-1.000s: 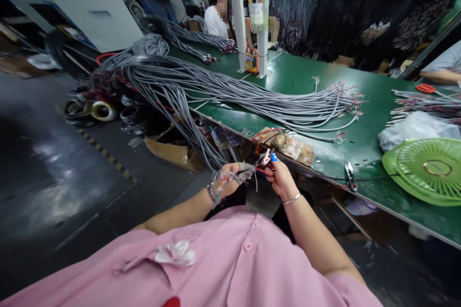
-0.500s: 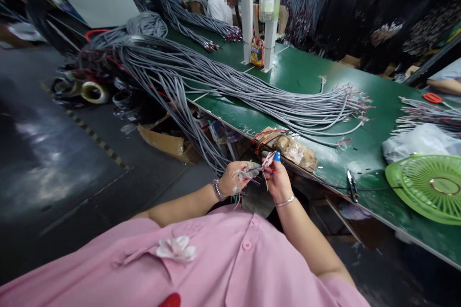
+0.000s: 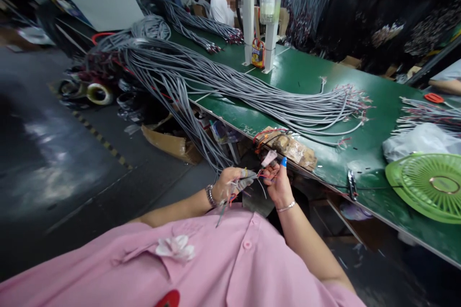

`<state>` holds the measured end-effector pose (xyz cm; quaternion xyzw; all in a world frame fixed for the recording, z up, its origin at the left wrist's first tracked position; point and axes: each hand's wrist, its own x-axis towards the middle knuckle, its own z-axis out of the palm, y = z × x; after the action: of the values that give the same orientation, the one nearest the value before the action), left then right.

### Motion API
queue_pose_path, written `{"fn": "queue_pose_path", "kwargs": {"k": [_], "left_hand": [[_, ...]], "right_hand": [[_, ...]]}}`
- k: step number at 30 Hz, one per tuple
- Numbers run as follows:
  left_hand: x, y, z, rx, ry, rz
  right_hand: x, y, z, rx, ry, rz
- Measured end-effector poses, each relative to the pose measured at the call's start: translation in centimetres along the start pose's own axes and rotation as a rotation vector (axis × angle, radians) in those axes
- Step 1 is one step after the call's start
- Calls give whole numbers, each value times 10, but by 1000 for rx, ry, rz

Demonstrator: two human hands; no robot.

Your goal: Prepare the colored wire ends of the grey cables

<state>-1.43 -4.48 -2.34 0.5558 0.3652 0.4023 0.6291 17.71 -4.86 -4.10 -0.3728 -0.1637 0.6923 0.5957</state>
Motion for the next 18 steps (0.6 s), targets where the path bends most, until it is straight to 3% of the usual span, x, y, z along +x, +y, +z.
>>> {"fn": "queue_pose_path", "kwargs": {"k": [8,18], "left_hand": [[-34,-2,-4,141,5,-2],[-44,-35,-4,-404,16,-184]], "right_hand": [[-16,12,-28,31,37,50],[-46,30,-35,42,25,84]]}}
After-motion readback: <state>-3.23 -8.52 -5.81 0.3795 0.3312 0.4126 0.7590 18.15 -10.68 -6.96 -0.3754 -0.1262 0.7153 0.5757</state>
